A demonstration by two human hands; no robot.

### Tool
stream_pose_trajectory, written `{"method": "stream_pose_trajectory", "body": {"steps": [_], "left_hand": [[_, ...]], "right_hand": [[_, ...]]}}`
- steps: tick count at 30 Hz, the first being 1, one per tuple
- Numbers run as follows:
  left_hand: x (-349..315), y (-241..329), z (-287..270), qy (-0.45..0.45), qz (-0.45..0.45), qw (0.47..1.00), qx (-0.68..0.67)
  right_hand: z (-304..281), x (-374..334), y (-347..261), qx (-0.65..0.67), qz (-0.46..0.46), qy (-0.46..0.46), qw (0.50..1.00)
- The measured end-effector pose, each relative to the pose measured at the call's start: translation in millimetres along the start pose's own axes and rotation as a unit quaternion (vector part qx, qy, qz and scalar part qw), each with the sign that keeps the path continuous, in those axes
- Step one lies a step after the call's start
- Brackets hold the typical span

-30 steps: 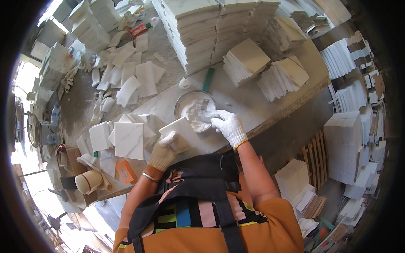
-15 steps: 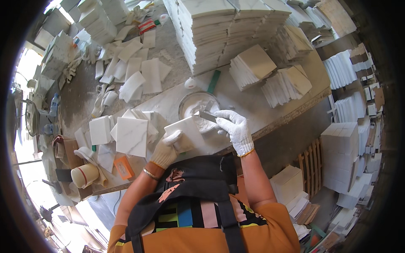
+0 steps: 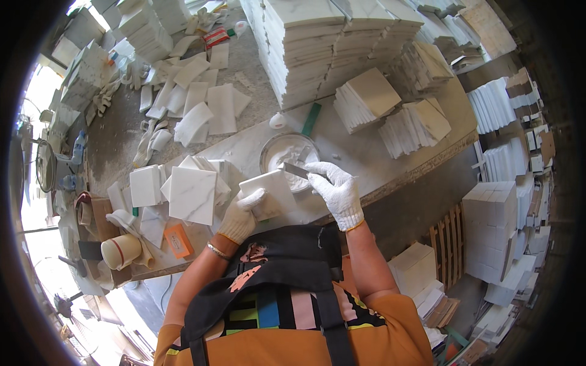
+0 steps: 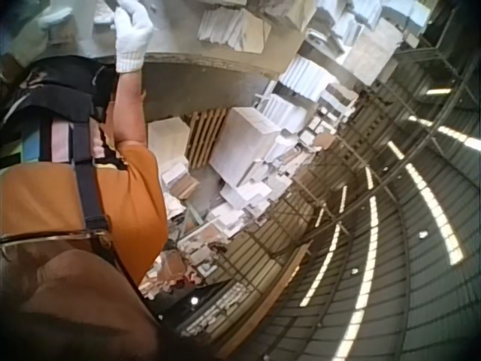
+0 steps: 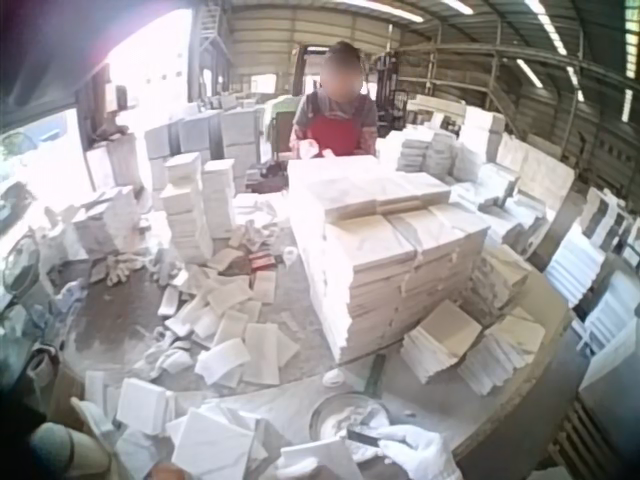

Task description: The person applies a white paste to the edges of small square tiles using a small metal spatula, then wipes the edges with a green sponge. The person repeats this process on multiple tiles, stacking the finished pieces on the table.

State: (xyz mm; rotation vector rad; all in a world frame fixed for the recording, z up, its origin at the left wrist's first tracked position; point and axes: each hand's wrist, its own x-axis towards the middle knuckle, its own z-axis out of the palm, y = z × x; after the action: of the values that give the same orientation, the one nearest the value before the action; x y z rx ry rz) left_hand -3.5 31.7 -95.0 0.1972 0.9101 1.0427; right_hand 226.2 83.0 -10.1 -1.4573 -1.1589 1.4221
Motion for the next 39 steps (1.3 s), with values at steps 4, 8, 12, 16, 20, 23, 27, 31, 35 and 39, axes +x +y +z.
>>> {"method": "stream_pose_trajectory", "body": {"steps": [4,8,12,16,20,23,27,31,35,39], "left_hand": [[-3,1,3,0.013,0.007,1.0,0.009],[-6,7,7,0.004,-0.014,1.0,0.009],[-3,2,1,0.001,0.003,1.0,0.023],[-4,3,2,0.002,0.009,0.999,0.036],[-3,2,0,0.012,0.004,1.0,0.028],[-4,4,2,0.015,0.003,0.999,0.028],[-5,5,4,0.013,-0.003,1.0,0.009],[-4,3,3,0.028,-0.007,0.999,-0.014],[-5,4,5,0.03,-0.007,0.999,-0.017],[-8,6,8,0.03,-0.017,0.999,-0.017]], "right_hand": [[-2,1,3,-0.019,-0.019,0.006,1.0],[-2,-1,1,-0.044,-0.029,-0.004,0.999],[0,0,2,-0.063,-0.07,0.005,0.996],[-7,7,13,-0.098,-0.079,0.017,0.992],[-16,15,31,-0.173,-0.088,0.018,0.981],[-17,15,33,-0.204,-0.026,0.003,0.979],[-17,20,44,-0.193,0.01,-0.017,0.981],[-17,22,47,-0.121,0.042,-0.028,0.991],[-19,19,39,-0.029,0.067,-0.019,0.997],[-15,10,14,-0.018,0.07,-0.007,0.997]]}}
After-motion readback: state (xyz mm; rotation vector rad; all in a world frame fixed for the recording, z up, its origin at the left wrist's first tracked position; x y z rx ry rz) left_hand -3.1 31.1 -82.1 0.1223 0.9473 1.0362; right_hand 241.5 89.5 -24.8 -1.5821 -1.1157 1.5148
